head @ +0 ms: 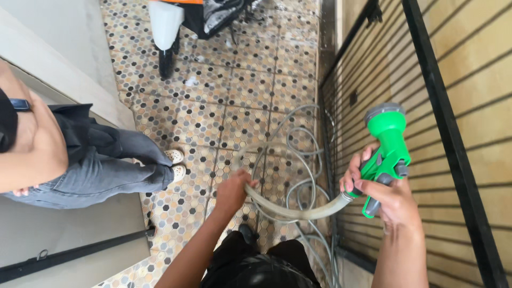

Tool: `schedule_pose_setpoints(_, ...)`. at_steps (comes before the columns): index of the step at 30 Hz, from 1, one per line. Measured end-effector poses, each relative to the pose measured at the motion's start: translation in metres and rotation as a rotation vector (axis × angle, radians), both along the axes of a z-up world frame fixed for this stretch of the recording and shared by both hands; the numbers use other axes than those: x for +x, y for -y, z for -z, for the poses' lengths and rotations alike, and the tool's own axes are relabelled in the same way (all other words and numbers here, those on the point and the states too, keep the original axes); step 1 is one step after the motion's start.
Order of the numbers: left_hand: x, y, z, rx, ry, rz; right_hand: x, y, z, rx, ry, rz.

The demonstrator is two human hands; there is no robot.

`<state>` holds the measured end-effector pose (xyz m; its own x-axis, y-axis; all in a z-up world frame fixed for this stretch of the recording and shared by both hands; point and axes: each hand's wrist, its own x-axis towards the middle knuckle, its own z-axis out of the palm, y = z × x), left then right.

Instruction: The person washes a motorcycle using a hose and sponge to clean the front panel, seat, and handlebars.

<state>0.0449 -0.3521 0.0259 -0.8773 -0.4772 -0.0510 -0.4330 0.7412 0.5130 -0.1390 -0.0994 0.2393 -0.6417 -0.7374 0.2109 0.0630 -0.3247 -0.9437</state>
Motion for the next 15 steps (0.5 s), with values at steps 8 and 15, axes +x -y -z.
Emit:
schedule_pose_setpoints(8, -0.042, 0.04, 0.065, 0.116, 0.321, -0.04, -0.084, 0.064, 0.039, 0.152, 0.259, -0.082)
schedule_pose_setpoints(15, -0.134, 0.049, 0.185, -0.099, 0.462, 0.01, -0.196, 0.131, 0.073, 0.365, 0.418, 0.076)
